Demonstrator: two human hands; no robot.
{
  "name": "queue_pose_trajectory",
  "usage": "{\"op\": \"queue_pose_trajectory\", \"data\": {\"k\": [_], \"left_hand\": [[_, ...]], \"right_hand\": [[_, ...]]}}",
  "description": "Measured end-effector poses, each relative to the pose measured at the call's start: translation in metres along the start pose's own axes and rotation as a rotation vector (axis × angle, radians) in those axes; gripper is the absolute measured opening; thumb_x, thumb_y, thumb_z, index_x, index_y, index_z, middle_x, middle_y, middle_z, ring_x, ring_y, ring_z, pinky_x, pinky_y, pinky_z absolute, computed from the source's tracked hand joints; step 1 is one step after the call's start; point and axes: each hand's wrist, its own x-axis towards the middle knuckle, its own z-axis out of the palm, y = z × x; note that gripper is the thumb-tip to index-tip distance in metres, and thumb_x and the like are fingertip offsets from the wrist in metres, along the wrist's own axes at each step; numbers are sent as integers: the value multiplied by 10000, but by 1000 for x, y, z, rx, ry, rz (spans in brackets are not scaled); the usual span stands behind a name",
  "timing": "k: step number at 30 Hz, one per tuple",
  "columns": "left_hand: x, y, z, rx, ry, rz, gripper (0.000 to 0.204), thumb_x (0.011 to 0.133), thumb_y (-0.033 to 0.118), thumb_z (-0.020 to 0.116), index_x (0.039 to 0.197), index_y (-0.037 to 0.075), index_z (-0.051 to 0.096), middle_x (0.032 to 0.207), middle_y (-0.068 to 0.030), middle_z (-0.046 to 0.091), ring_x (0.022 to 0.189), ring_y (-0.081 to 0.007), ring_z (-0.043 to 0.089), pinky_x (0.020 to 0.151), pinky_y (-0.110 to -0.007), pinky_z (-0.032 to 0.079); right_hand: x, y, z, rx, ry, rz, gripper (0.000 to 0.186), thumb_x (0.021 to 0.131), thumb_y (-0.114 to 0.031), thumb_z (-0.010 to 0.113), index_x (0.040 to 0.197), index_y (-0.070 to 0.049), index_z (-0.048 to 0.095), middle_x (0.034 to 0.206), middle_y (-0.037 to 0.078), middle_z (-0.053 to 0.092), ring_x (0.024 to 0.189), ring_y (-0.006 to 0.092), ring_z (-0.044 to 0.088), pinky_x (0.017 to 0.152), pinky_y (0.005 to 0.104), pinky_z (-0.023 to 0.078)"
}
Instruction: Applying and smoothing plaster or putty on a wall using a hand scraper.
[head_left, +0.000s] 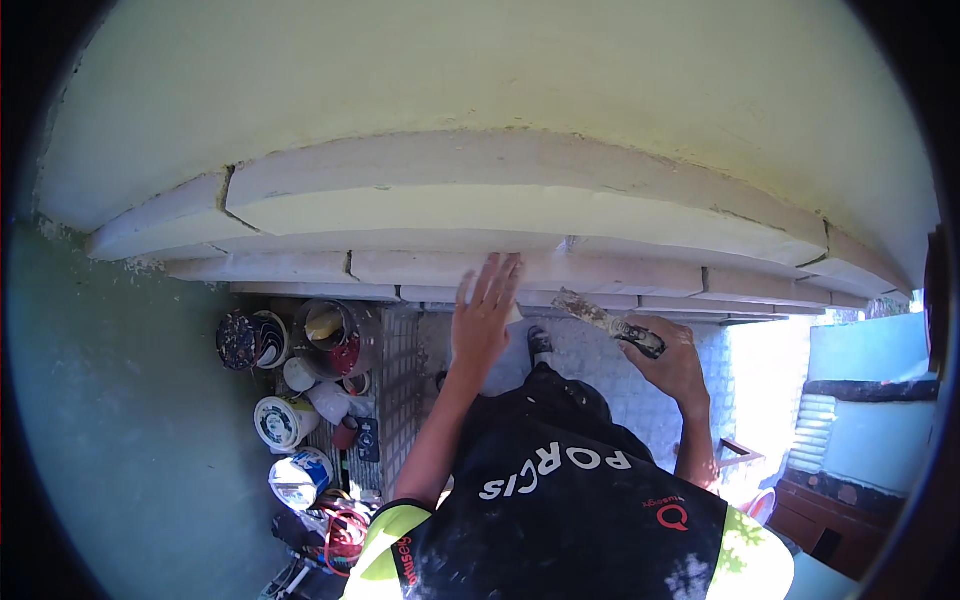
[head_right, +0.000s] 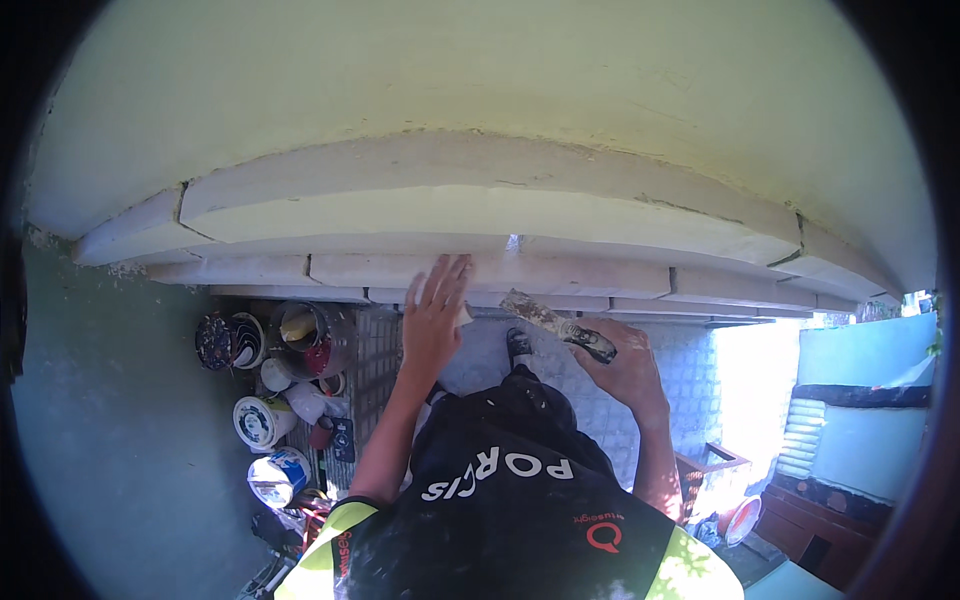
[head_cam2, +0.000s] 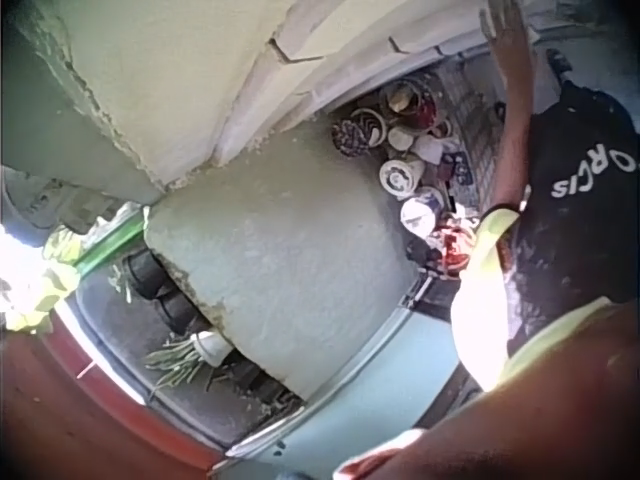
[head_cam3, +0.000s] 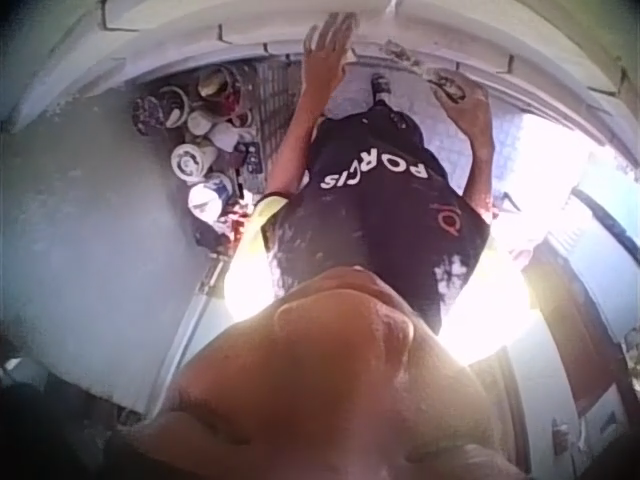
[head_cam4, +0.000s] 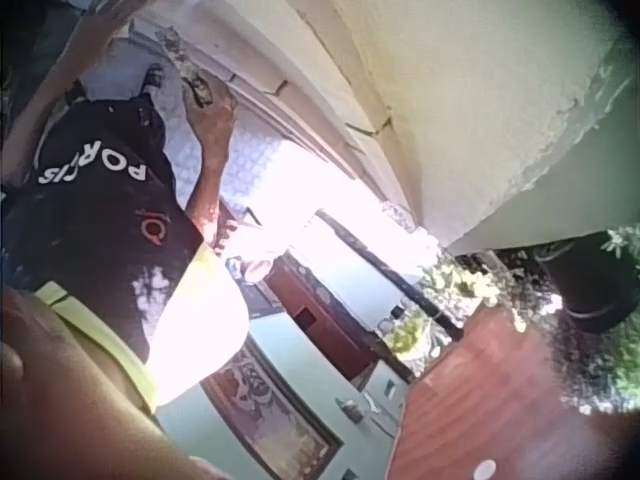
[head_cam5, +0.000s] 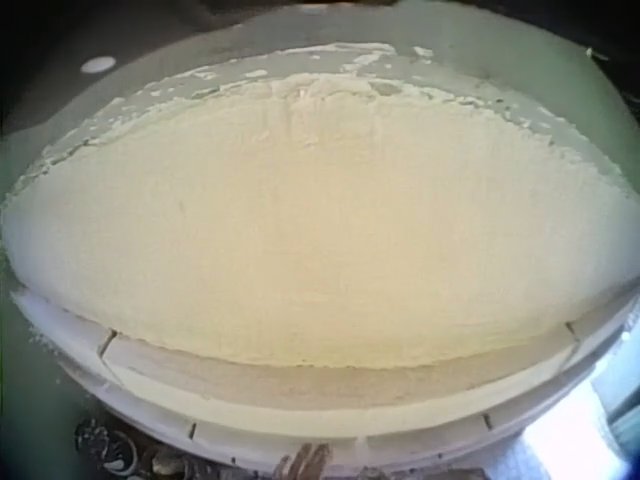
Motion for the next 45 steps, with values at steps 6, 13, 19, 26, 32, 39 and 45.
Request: {"op": "queue_pose_trajectory", "data": {"k": [6,13,19,26,32,39,45], "left_hand": [[-64,-80,-36,155,279,-529,807,633,-29,606,1414,123,469,1525,-77,417,1438,-303,346,1151,-500,249],[-28,-50,-32,148,186,-613,795,674,-14,639,1436,92,440,1568,-123,350,1456,-370,292,1183,-520,213],[-11,46,2,-107,-44,16,797,723,37,693,1466,145,428,1580,-106,323,1464,-318,295,1179,-482,255],[17,65,16,84,15,-90,720,721,116,749,1398,111,503,1533,-136,391,1441,-364,321,1165,-482,287],[30,131,24,-276,-166,351,541,876,122,577,1411,108,496,1586,-142,313,1446,-386,320,1156,-476,311],[49,147,64,153,-8,310,615,860,129,590,1458,158,447,1575,-129,339,1440,-331,351,1160,-479,311],[97,203,88,-22,29,252,822,752,98,701,1505,167,376,1579,-133,320,1460,-350,292,1178,-508,259]], "right_hand": [[-11,-1,7,18,53,65,295,782,-144,781,1049,-46,704,978,147,721,898,327,697,853,401,528],[-21,-11,7,31,58,66,312,754,-100,786,1041,-18,698,940,155,725,857,305,716,824,364,535],[-49,-6,-21,195,42,221,319,746,-36,767,1055,-1,696,946,130,728,866,186,715,789,297,540],[-96,11,-40,341,281,405,312,791,44,716,1098,27,664,968,113,717,888,157,688,808,271,539],[-123,15,-47,391,428,527,325,786,24,736,1105,27,671,978,124,720,901,172,691,829,286,540],[-168,34,-46,438,562,651,315,815,-9,733,1122,13,670,993,128,725,920,163,687,844,288,534],[-192,55,-45,448,681,641,333,816,-1,739,1136,38,655,996,129,720,916,149,678,839,272,526]]}}
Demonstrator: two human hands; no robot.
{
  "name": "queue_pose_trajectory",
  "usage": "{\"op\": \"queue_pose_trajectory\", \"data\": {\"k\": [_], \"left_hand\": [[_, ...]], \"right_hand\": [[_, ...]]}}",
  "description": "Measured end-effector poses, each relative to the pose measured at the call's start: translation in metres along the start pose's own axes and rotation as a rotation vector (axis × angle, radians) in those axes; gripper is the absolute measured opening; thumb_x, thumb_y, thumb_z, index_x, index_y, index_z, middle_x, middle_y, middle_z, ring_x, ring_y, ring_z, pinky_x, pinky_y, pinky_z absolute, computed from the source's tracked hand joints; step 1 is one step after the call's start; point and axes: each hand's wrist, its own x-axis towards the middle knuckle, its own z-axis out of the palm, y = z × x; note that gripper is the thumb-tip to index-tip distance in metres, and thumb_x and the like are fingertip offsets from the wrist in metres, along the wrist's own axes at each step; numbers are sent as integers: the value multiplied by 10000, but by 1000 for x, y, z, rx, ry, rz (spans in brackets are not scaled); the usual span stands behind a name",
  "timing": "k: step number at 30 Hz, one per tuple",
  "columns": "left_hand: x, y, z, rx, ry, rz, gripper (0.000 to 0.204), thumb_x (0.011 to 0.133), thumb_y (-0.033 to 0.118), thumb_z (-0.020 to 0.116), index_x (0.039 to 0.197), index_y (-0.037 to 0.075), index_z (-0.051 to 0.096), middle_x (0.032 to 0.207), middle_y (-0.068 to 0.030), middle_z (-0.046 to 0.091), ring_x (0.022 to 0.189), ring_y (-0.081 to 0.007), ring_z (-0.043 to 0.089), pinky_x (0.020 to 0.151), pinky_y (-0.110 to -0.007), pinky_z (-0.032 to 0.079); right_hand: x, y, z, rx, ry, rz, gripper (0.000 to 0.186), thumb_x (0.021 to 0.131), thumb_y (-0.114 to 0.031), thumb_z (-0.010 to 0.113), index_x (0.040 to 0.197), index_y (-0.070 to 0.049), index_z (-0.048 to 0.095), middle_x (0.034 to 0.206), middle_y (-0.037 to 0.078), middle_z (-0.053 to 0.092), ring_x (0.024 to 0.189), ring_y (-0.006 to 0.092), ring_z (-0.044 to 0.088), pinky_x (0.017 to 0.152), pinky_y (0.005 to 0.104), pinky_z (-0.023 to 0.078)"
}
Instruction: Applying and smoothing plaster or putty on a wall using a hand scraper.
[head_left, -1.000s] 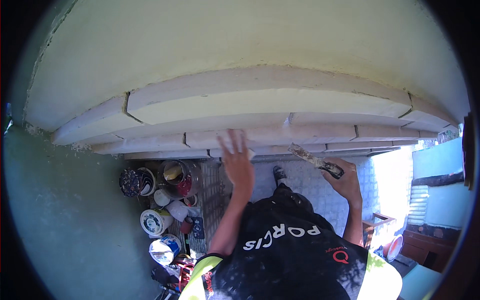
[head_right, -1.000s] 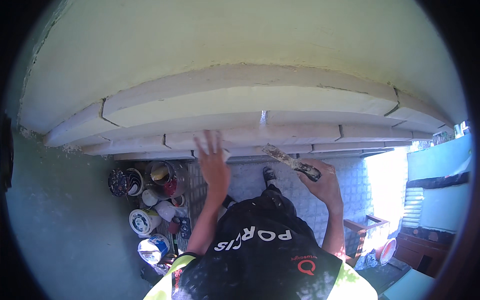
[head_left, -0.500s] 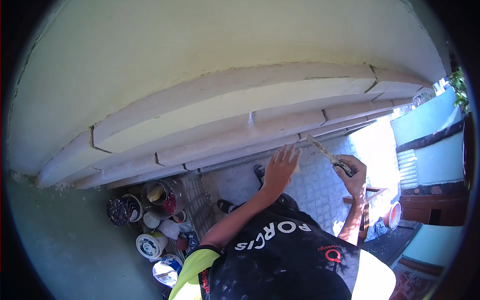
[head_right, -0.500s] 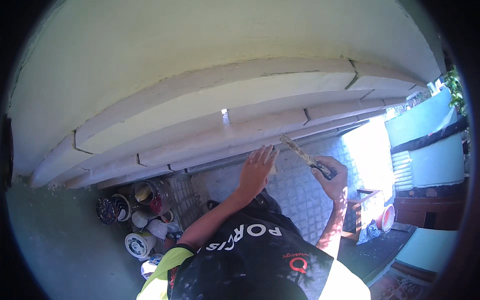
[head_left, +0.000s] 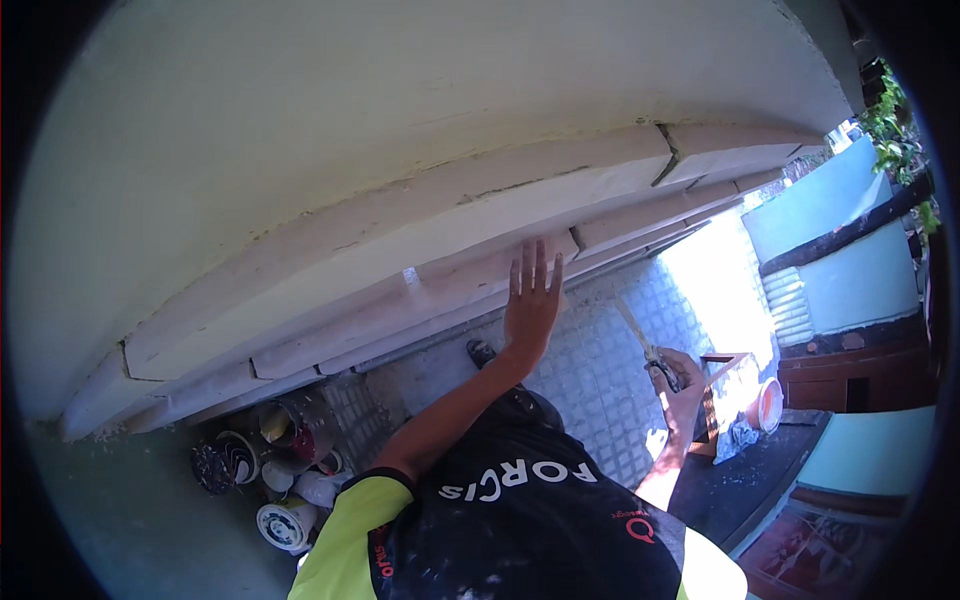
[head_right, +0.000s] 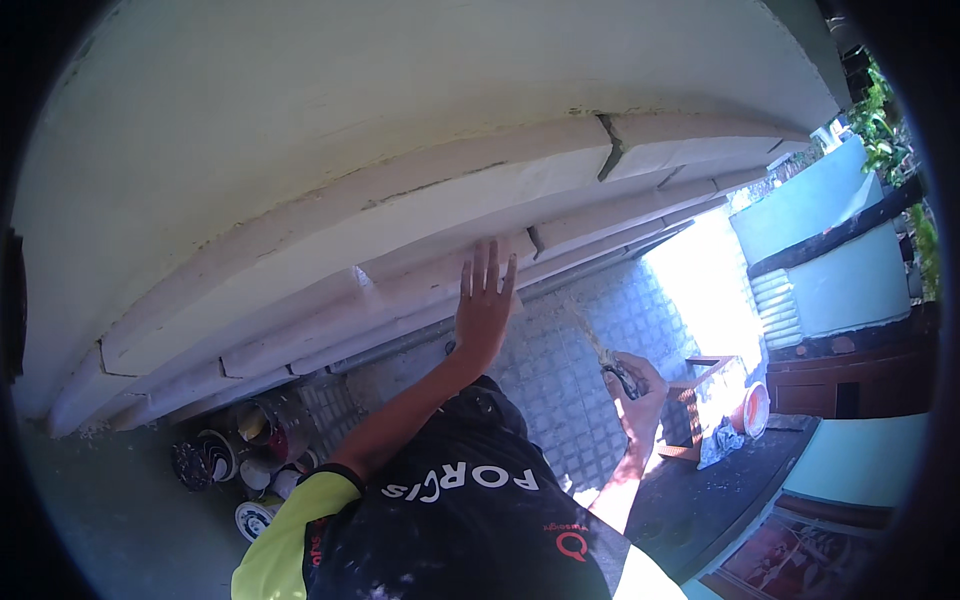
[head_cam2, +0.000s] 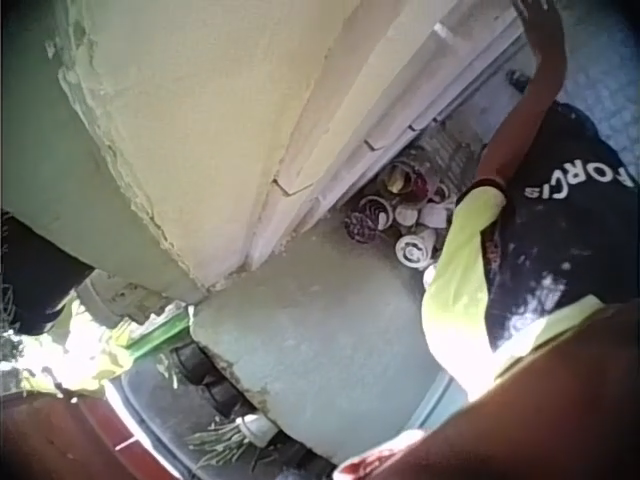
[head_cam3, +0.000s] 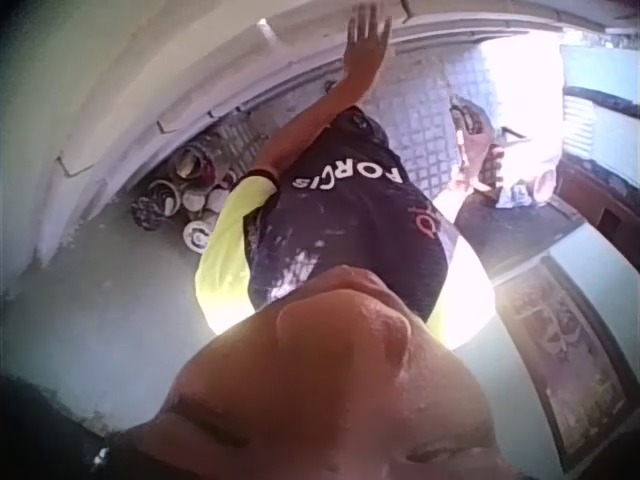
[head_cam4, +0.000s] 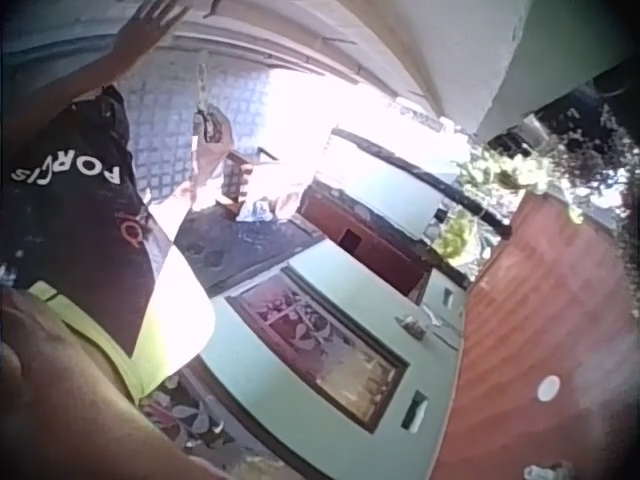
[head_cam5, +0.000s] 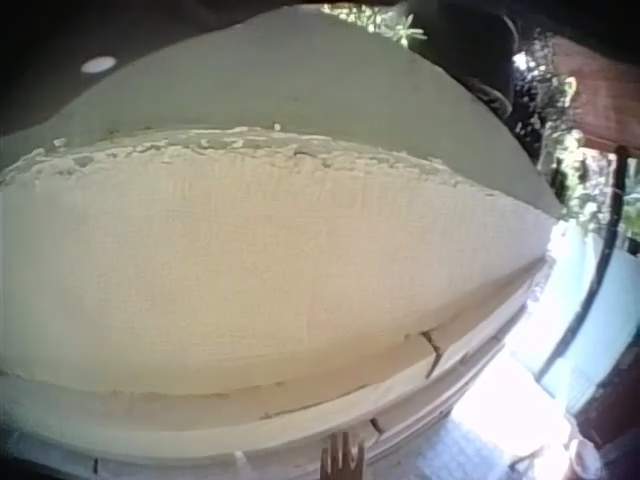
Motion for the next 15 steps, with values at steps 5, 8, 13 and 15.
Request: {"op": "queue_pose_trajectory", "data": {"k": [5,8,13,15], "left_hand": [[10,5,8,-668,-442,688,695,821,147,645,1479,154,422,1594,-180,273,1479,-339,262,1189,-522,229],[27,11,-3,-101,-6,339,754,745,153,719,1452,148,459,1590,-174,285,1475,-331,272,1191,-529,221],[35,4,2,-489,-324,536,810,672,67,756,1431,127,478,1573,-195,298,1454,-302,321,1189,-457,248],[42,3,18,-511,-270,451,826,664,46,756,1436,118,470,1578,-187,289,1449,-295,328,1194,-440,239]], "right_hand": [[9,0,-1,3,51,47,326,836,32,704,1157,31,647,988,120,711,911,136,670,810,233,522],[20,-1,-1,12,68,39,323,865,14,679,1186,13,638,962,92,703,834,102,640,715,214,494],[39,1,3,31,106,79,312,950,-83,614,1262,-63,615,838,1,633,594,24,448,517,207,341],[51,7,8,30,136,90,309,953,-95,615,1261,-67,617,838,0,632,593,24,448,516,206,340]]}}
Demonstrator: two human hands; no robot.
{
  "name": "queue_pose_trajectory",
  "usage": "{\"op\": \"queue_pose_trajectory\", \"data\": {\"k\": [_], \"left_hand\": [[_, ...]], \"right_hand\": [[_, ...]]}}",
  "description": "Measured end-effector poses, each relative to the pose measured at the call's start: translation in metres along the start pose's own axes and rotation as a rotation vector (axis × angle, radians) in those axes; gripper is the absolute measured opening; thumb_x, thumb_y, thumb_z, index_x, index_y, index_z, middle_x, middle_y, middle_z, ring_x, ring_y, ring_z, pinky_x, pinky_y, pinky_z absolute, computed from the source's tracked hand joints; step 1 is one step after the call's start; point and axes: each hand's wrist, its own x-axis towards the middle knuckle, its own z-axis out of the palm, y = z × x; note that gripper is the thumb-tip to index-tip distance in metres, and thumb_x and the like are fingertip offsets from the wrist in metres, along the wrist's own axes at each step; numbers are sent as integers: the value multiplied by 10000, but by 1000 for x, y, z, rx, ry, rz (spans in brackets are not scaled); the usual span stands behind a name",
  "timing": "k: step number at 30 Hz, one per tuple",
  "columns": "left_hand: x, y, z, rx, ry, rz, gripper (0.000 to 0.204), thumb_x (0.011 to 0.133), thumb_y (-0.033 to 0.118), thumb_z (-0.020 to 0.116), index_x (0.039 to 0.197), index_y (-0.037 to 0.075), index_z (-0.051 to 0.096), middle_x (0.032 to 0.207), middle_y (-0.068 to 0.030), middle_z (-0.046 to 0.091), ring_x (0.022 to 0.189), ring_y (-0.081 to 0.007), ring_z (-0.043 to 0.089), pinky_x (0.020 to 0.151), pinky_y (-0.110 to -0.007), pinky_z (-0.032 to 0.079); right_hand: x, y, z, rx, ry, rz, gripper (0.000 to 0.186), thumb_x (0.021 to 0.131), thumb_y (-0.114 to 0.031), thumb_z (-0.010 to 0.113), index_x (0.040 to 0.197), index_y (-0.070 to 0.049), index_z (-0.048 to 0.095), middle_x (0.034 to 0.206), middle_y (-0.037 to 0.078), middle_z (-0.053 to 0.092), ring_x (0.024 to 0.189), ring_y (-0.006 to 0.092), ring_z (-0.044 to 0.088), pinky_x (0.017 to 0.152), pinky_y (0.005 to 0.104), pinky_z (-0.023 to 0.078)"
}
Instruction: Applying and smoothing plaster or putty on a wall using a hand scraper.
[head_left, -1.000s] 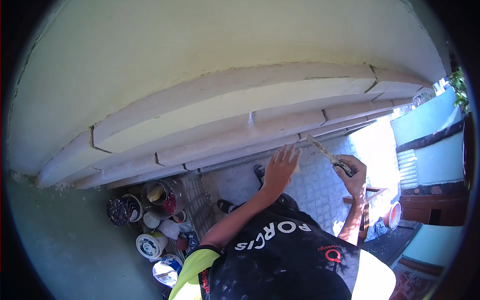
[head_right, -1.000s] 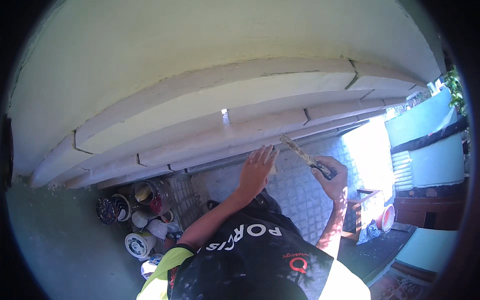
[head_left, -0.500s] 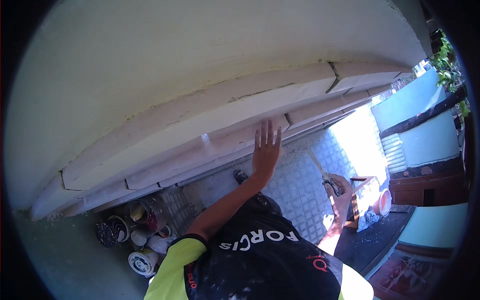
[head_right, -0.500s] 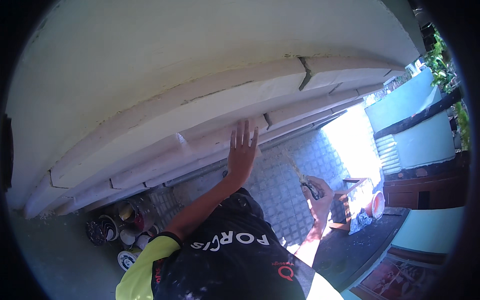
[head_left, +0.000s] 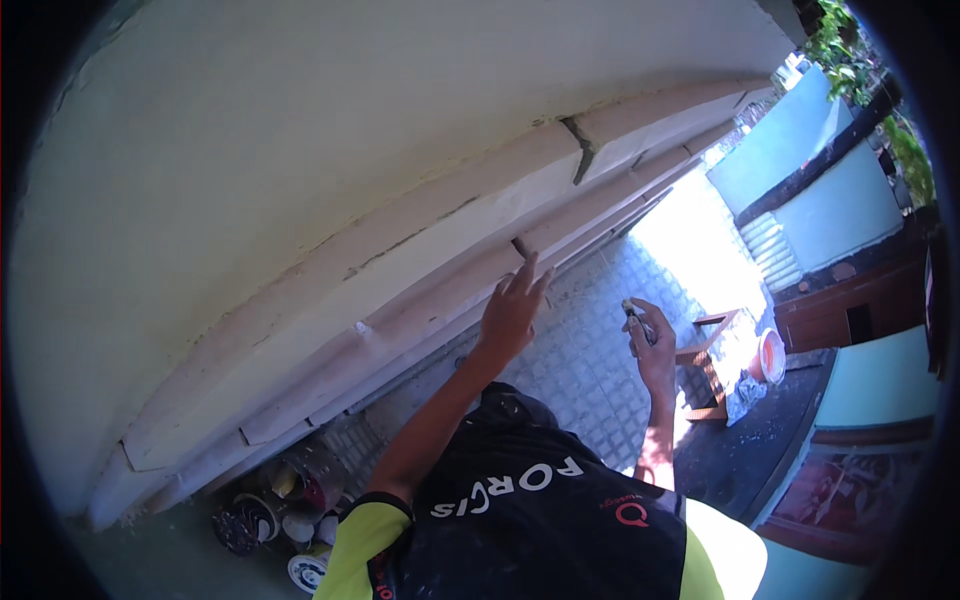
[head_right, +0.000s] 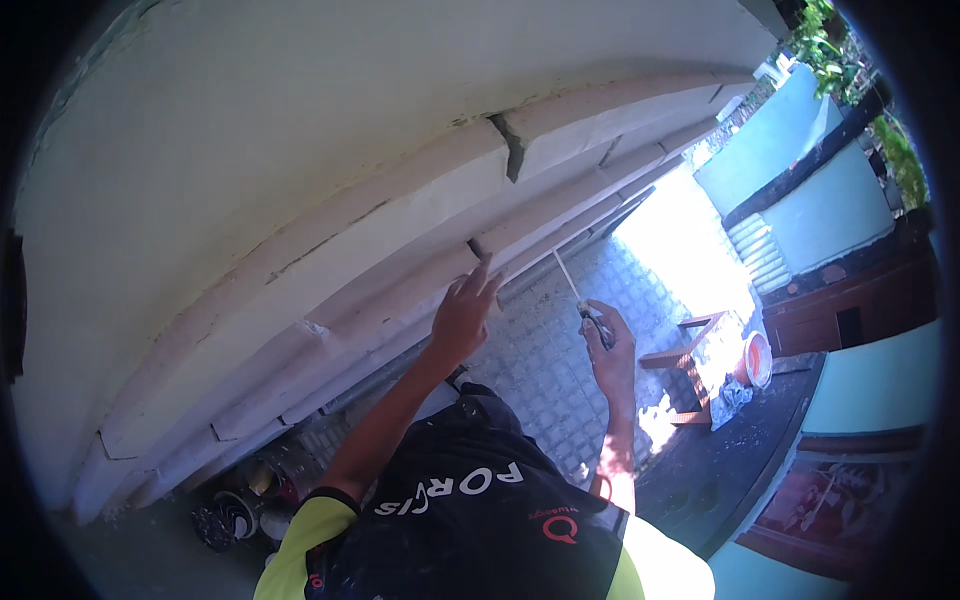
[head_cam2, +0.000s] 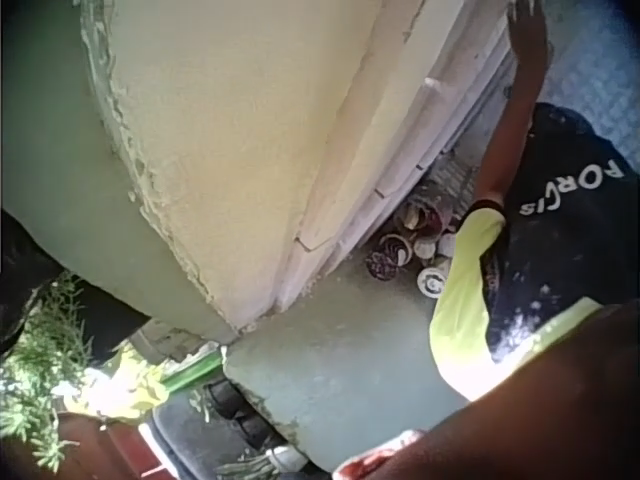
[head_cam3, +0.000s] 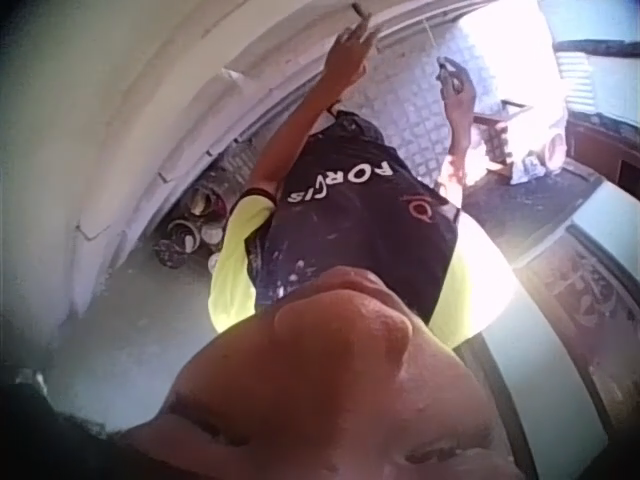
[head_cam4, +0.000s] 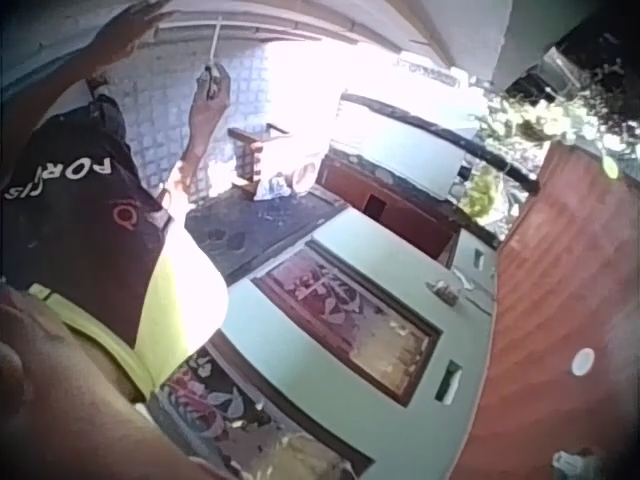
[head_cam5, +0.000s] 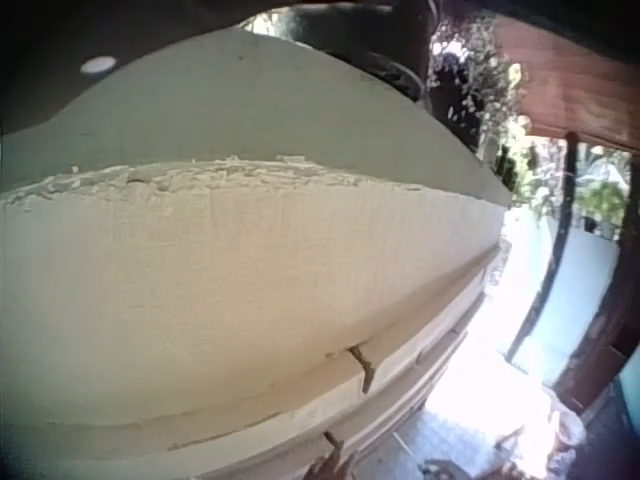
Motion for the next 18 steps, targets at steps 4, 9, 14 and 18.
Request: {"op": "queue_pose_trajectory", "data": {"k": [4,9,14,18], "left_hand": [[35,-4,-4,172,118,60,832,681,48,753,1449,73,435,1593,-160,268,1430,-295,360,1183,-411,274],[70,-6,36,504,236,-51,795,730,87,725,1463,96,420,1589,-129,293,1439,-309,343,1172,-411,302],[99,14,8,-107,-74,91,700,771,93,688,1433,135,465,1547,-166,357,1453,-334,313,1187,-446,268],[104,7,26,572,-123,61,685,735,39,686,1390,131,512,1563,-186,324,1452,-345,311,1169,-443,304]], "right_hand": [[11,-4,2,-22,-1,-2,312,956,-121,622,1264,-67,615,849,9,638,662,52,523,570,219,400],[7,1,-1,-78,-29,-90,311,968,-101,596,1276,-60,599,813,2,625,573,12,425,498,196,317],[-1,14,-17,-40,26,51,300,944,-102,634,1239,-48,627,877,44,662,768,82,594,686,250,470],[4,19,-22,-9,81,73,306,942,-99,638,1244,-48,623,887,40,656,764,73,586,659,233,469]]}}
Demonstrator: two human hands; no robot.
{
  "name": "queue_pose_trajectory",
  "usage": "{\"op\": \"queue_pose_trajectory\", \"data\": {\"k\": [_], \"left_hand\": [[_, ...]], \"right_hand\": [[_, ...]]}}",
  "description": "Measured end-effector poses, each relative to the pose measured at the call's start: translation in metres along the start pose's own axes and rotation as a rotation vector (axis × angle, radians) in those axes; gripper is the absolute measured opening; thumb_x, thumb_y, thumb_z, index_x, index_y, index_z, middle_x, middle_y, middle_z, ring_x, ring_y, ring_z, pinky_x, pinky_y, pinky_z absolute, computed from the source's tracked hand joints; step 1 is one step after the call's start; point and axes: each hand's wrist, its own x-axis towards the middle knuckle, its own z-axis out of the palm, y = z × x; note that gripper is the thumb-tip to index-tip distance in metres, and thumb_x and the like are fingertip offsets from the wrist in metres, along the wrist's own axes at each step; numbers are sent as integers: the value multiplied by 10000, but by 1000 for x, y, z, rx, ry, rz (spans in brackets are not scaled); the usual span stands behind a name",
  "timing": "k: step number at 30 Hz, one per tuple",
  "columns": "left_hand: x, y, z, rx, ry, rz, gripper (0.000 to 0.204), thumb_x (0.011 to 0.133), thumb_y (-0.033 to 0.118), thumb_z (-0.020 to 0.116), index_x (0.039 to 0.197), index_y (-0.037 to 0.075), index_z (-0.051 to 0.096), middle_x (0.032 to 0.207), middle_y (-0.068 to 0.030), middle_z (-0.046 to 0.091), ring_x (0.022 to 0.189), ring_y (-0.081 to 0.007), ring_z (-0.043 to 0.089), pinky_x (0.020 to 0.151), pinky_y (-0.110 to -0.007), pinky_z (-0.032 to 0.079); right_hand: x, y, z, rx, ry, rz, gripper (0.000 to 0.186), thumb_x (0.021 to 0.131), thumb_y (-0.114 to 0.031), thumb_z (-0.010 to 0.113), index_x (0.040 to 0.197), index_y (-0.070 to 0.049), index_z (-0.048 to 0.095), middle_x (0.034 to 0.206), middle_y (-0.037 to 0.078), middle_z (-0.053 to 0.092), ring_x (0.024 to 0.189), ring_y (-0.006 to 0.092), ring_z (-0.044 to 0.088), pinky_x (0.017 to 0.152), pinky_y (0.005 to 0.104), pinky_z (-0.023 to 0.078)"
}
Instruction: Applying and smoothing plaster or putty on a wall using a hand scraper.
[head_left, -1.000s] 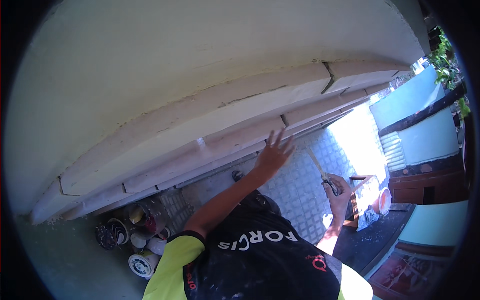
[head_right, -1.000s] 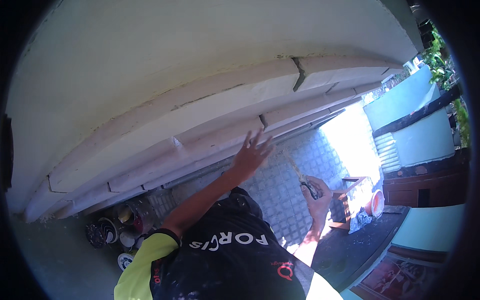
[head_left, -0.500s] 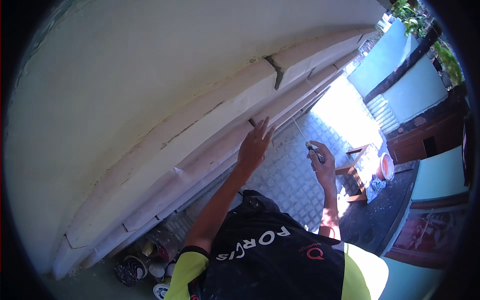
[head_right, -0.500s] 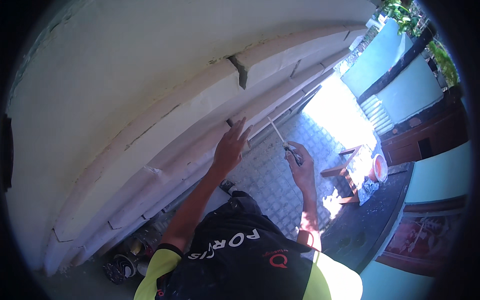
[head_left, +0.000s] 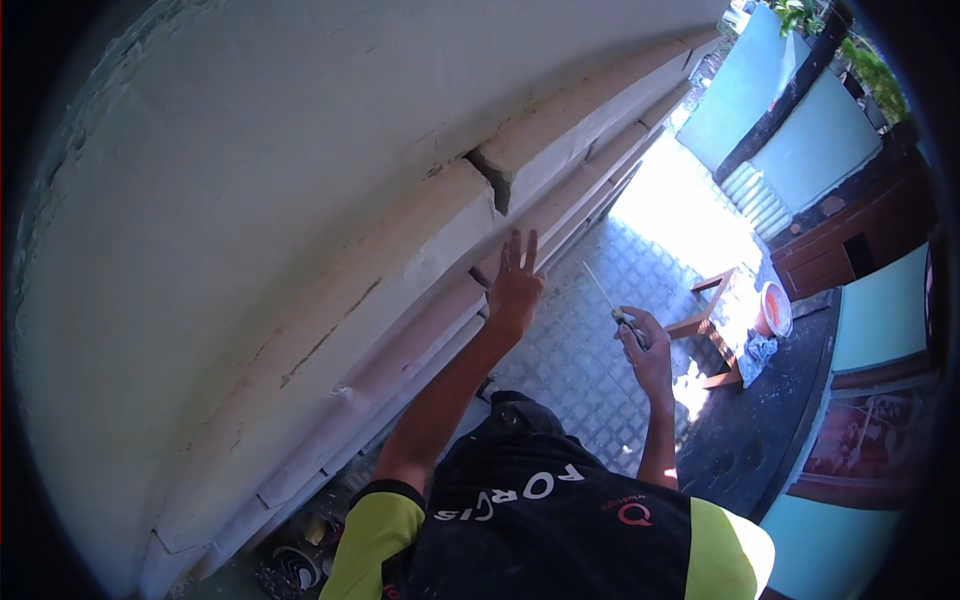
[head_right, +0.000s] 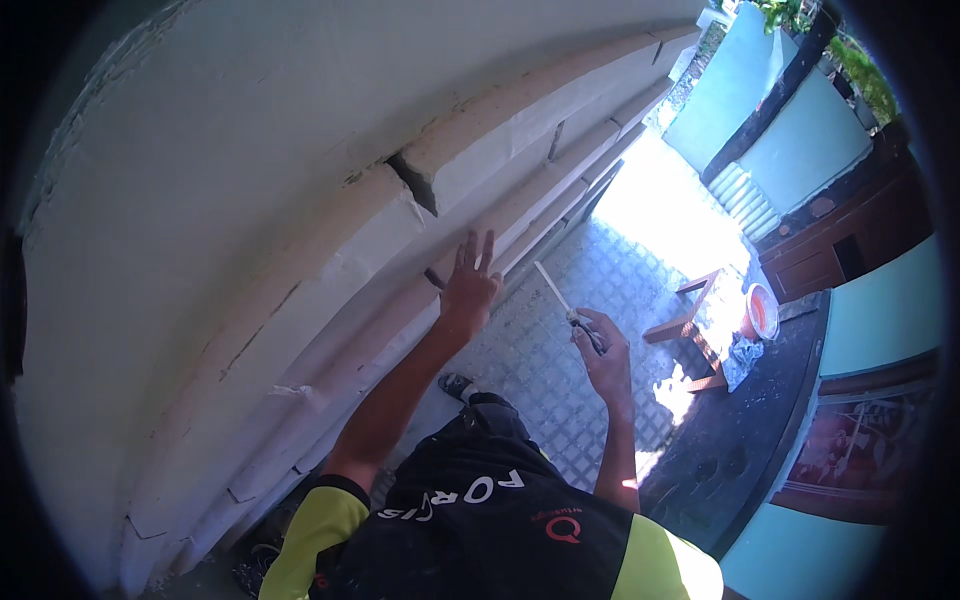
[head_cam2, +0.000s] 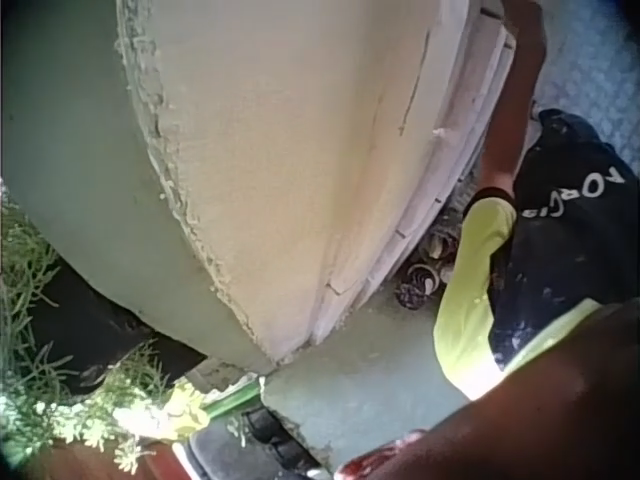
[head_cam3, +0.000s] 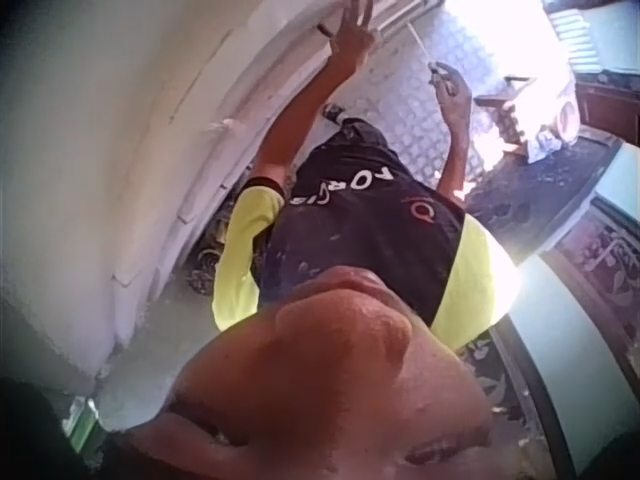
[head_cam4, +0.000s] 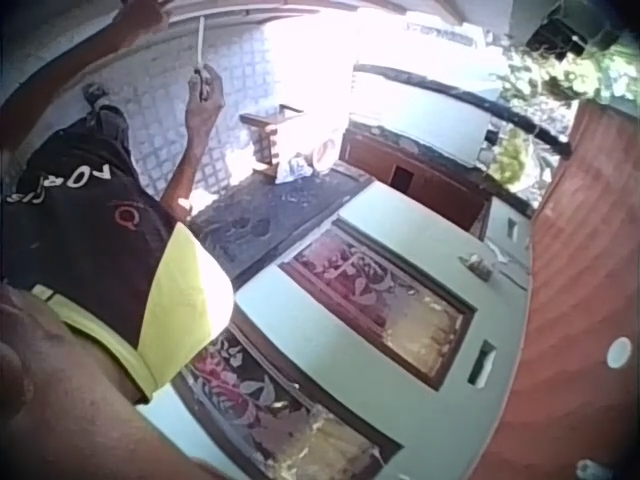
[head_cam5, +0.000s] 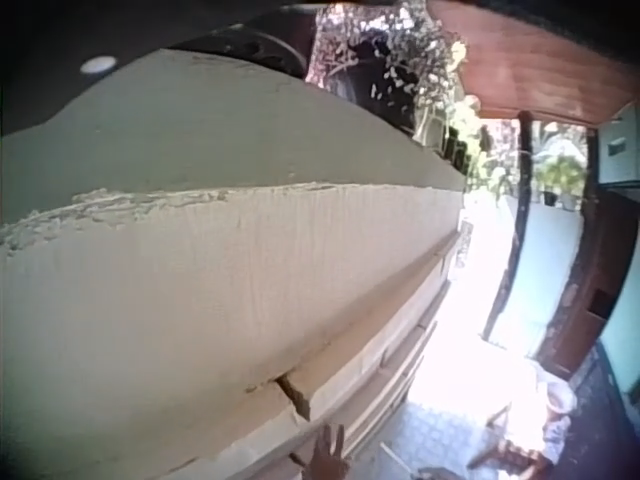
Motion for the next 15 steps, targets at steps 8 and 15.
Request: {"op": "queue_pose_trajectory", "data": {"k": [8,15], "left_hand": [[-3,-3,14,-239,308,-26,410,732,15,648,1127,128,662,1437,-205,486,1377,-339,420,1100,-445,386],[-118,4,-22,-1028,-387,-121,541,726,-10,555,1223,202,578,1128,-200,655,1029,-393,637,907,-503,490]], "right_hand": [[37,-11,6,-47,11,-142,370,892,-38,664,1255,-31,596,883,11,634,713,30,541,595,178,406],[61,-56,42,-55,-545,-321,393,758,-5,700,1150,-14,678,897,66,682,780,112,642,718,271,520]]}}
